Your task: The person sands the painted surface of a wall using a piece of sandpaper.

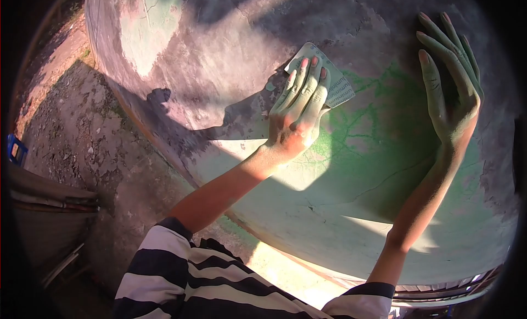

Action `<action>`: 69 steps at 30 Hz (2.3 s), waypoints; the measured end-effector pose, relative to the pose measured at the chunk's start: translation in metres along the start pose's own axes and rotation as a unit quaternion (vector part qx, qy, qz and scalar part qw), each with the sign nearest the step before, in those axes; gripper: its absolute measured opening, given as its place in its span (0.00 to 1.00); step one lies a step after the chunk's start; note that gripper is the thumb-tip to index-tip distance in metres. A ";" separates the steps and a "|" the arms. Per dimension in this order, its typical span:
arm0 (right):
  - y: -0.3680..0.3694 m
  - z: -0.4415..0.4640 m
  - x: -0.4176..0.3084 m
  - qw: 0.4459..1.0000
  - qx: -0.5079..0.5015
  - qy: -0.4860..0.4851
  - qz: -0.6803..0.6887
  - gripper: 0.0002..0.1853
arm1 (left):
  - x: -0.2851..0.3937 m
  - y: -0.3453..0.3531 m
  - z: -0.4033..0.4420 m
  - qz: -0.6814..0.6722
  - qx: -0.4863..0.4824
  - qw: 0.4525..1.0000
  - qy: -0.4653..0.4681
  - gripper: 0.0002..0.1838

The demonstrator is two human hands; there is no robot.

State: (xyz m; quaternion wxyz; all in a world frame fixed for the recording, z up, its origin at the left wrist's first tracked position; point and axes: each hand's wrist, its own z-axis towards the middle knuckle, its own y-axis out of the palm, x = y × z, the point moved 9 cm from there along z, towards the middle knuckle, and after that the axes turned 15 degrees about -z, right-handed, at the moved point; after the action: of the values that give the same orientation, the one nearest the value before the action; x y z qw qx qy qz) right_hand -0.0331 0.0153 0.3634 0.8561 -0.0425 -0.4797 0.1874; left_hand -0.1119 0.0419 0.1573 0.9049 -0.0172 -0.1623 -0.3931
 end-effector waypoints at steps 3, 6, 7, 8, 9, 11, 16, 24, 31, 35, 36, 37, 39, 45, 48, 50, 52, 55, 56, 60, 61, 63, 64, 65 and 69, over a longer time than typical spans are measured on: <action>-0.001 0.000 0.000 1.000 0.006 0.008 0.011 0.11 | 0.003 0.010 -0.051 0.035 -0.019 0.999 0.000 0.21; 0.000 -0.001 0.001 1.000 0.005 0.009 0.015 0.11 | 0.007 0.016 -0.108 0.043 -0.054 0.998 -0.006 0.18; 0.000 -0.002 0.001 1.000 0.004 0.006 0.018 0.11 | 0.006 0.015 -0.102 0.034 -0.051 0.998 -0.005 0.18; 0.000 -0.002 0.001 1.000 0.005 0.008 0.023 0.11 | 0.003 0.017 -0.094 0.034 -0.043 0.998 0.000 0.18; 0.000 -0.002 0.001 1.000 0.006 0.010 0.029 0.11 | 0.004 0.012 -0.067 0.034 -0.036 0.999 0.005 0.19; 0.000 -0.002 -0.001 0.999 0.003 0.011 0.030 0.11 | 0.003 0.001 -0.023 -0.012 -0.015 1.000 -0.013 0.22; -0.001 -0.003 0.002 0.999 0.010 0.015 0.032 0.11 | 0.020 0.029 -0.130 0.000 -0.066 0.998 -0.011 0.19; 0.001 -0.003 0.003 0.999 0.007 0.008 0.037 0.11 | 0.026 0.030 -0.084 -0.037 -0.122 0.992 0.011 0.28; -0.002 -0.003 0.000 1.000 0.010 0.015 0.012 0.11 | 0.019 0.043 -0.176 0.012 -0.213 0.977 -0.006 0.21; -0.001 -0.002 0.001 0.999 0.016 0.014 0.027 0.10 | 0.030 0.025 -0.069 -0.055 -0.083 0.995 0.007 0.25; -0.002 -0.003 0.001 0.999 0.015 0.012 0.026 0.10 | 0.030 0.027 -0.067 -0.051 -0.078 0.996 0.013 0.24; -0.002 -0.003 0.001 1.000 0.014 0.013 0.024 0.10 | 0.030 0.029 -0.067 -0.047 -0.072 0.996 0.020 0.23; -0.003 -0.004 0.002 1.000 0.017 0.017 0.017 0.10 | 0.025 0.039 -0.125 -0.039 -0.108 0.992 0.049 0.22; -0.003 -0.013 0.015 0.996 0.022 0.071 0.045 0.09 | 0.035 0.041 -0.123 -0.034 -0.146 0.986 0.070 0.19; -0.003 -0.020 0.021 0.987 0.048 0.124 0.087 0.08 | 0.033 0.035 -0.057 -0.035 -0.119 0.991 0.042 0.21; -0.002 -0.026 0.020 0.984 0.042 0.151 0.085 0.08 | 0.028 0.041 -0.083 -0.032 -0.126 0.990 0.058 0.20; 0.001 -0.029 0.018 0.980 0.039 0.180 0.080 0.08 | 0.026 0.042 -0.141 -0.020 -0.154 0.985 0.072 0.17; -0.002 -0.028 0.007 0.970 0.102 0.183 0.124 0.07 | 0.015 0.040 -0.169 -0.053 -0.239 0.969 0.033 0.13; -0.004 -0.028 0.005 0.966 0.123 0.183 0.134 0.07 | 0.013 0.039 -0.168 -0.062 -0.246 0.966 0.039 0.13; -0.008 -0.047 -0.008 0.961 0.151 0.203 0.112 0.06 | 0.011 0.035 -0.108 -0.086 -0.328 0.937 0.088 0.18; -0.007 -0.057 -0.013 0.956 0.159 0.214 0.120 0.06 | 0.010 0.034 -0.094 -0.084 -0.367 0.921 0.097 0.17; 0.002 -0.083 -0.033 0.952 0.140 0.245 0.119 0.07 | 0.002 0.027 -0.070 -0.191 -0.386 0.898 0.090 0.15; 0.007 -0.096 -0.047 0.951 0.128 0.266 0.097 0.07 | 0.007 0.017 -0.050 -0.216 -0.378 0.892 0.121 0.13; 0.012 -0.109 -0.065 0.948 0.117 0.286 0.075 0.08 | 0.011 0.010 -0.034 -0.240 -0.368 0.885 0.152 0.12; 0.049 -0.160 -0.160 0.931 0.031 0.349 0.099 0.20 | -0.013 0.016 -0.034 -0.233 -0.433 0.834 0.248 0.09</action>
State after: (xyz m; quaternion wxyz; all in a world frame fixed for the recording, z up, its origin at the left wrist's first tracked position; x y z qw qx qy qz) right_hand 0.0122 0.0198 0.1368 0.9476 -0.1258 -0.1380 0.2593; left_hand -0.0991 0.0562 0.1223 0.6963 -0.2712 0.2555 -0.6134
